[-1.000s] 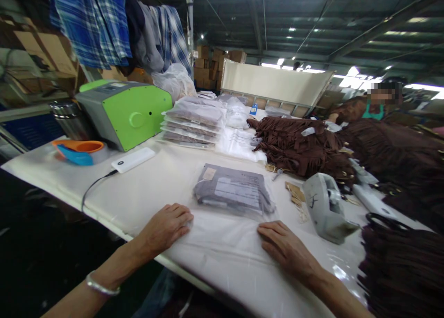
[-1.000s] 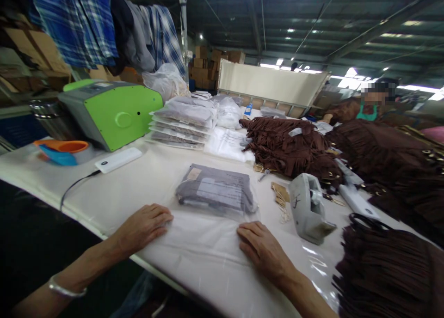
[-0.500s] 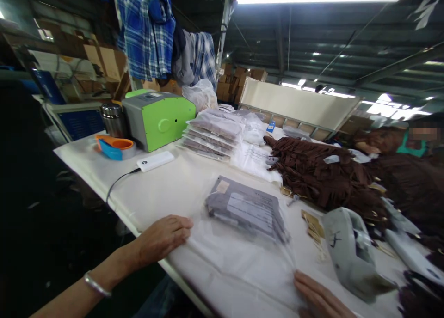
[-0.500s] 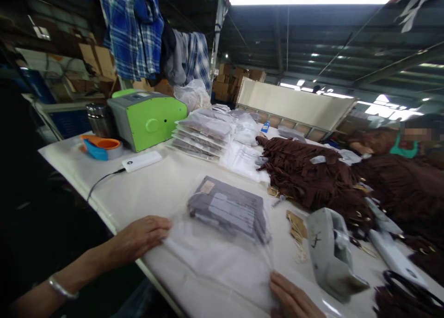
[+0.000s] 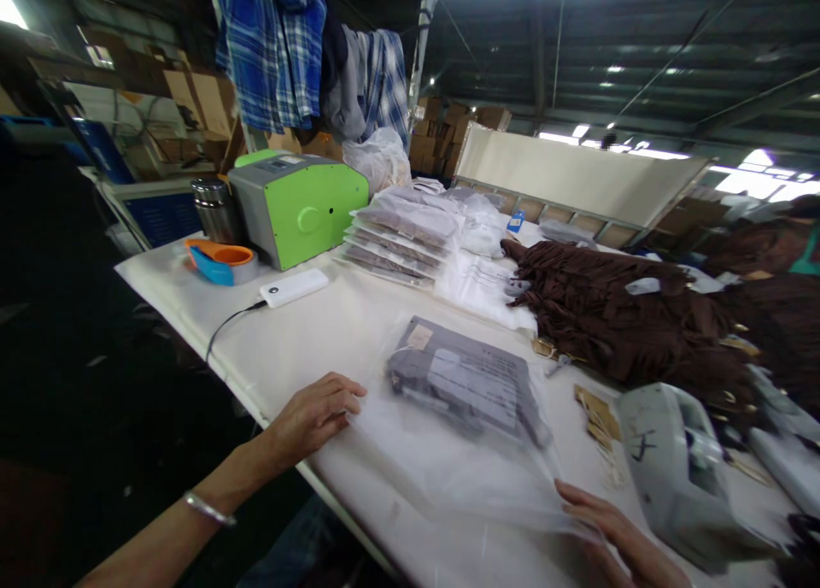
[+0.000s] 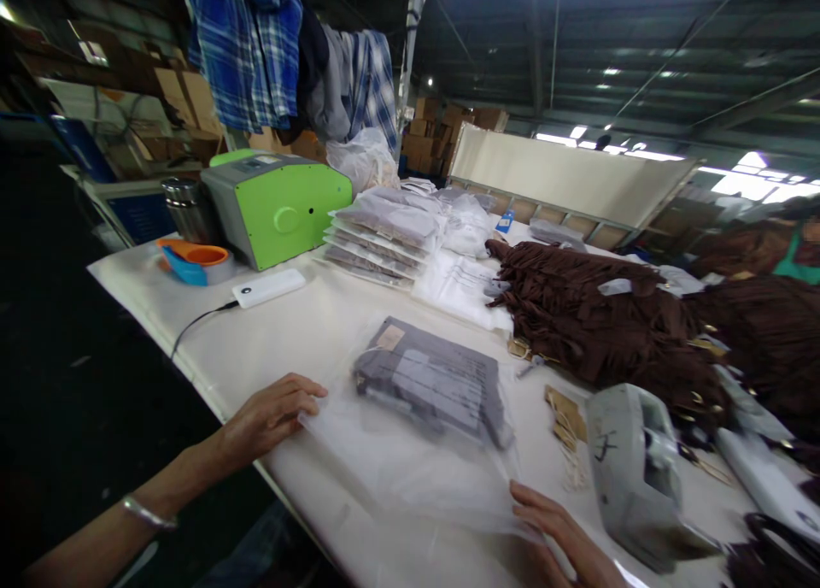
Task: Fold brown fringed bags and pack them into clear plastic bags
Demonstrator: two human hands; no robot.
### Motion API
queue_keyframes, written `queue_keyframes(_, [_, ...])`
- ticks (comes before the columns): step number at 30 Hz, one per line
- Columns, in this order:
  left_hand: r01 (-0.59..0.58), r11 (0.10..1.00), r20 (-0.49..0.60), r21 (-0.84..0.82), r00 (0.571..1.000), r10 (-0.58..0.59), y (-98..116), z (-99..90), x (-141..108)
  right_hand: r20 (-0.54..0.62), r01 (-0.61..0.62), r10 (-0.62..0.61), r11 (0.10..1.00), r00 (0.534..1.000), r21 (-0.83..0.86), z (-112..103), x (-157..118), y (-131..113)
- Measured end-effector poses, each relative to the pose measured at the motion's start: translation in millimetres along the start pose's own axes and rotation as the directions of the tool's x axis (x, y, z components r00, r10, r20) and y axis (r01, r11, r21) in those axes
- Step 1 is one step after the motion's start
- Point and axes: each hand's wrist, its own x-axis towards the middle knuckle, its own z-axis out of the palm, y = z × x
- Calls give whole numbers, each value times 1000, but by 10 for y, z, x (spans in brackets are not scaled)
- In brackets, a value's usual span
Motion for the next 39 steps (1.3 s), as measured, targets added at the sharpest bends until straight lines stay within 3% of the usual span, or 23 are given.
queue_keyframes(1, [58, 997, -31, -49, 998, -60, -4, 12, 20, -30, -94, 96, 994, 995, 63, 5, 9, 15])
queue_keyframes(3, [204, 960, -87, -192, 971, -224, -8, 53, 63, -118, -309, 344, 920, 932, 243, 23, 22, 54])
queue_keyframes(6, [392, 801, -40, -452, 888, -457, -4, 130, 117, -98, -448, 562, 743, 821, 498, 79, 42, 78])
queue_keyframes(8, [411, 714, 18, -566, 873, -488, 2, 160, 138, -71, -467, 614, 665, 786, 582, 126, 58, 49])
queue_keyframes(10, [375, 724, 31, -579, 897, -440, 6, 159, 148, -75, -467, 626, 651, 776, 598, 168, 72, -18])
queue_keyframes(15, [263, 918, -51, -297, 956, -290, 31, 80, 200, -136, -464, 554, 787, 821, 406, 191, 131, -205])
queue_keyframes(18, [206, 951, -152, -229, 958, -244, 90, 51, 322, -133, -453, 498, 851, 857, 266, 158, 232, -219])
queue_keyframes(20, [282, 930, -127, -237, 940, -317, 138, 59, 453, -193, -454, 486, 871, 852, 186, 150, 332, -210])
queue_keyframes(23, [487, 850, -110, -200, 851, -513, 177, 113, 692, -318, -479, 483, 872, 816, 96, 183, 496, -233])
queue_keyframes(25, [600, 798, -121, -51, 790, -602, 170, 156, 848, -352, -480, 453, 877, 819, 11, 228, 582, -269])
queue_keyframes(27, [662, 720, -90, 209, 746, -660, 142, 186, 974, -348, -469, 412, 879, 842, -92, 278, 626, -291])
queue_keyframes(30, [635, 610, -35, 474, 706, -708, 78, 205, 1078, -310, -489, 424, 855, 851, -173, 353, 617, -266])
queue_keyframes(39, [483, 532, 52, 696, 705, -707, -117, 312, 1146, -148, -603, 585, 758, 797, -248, 476, 636, -185])
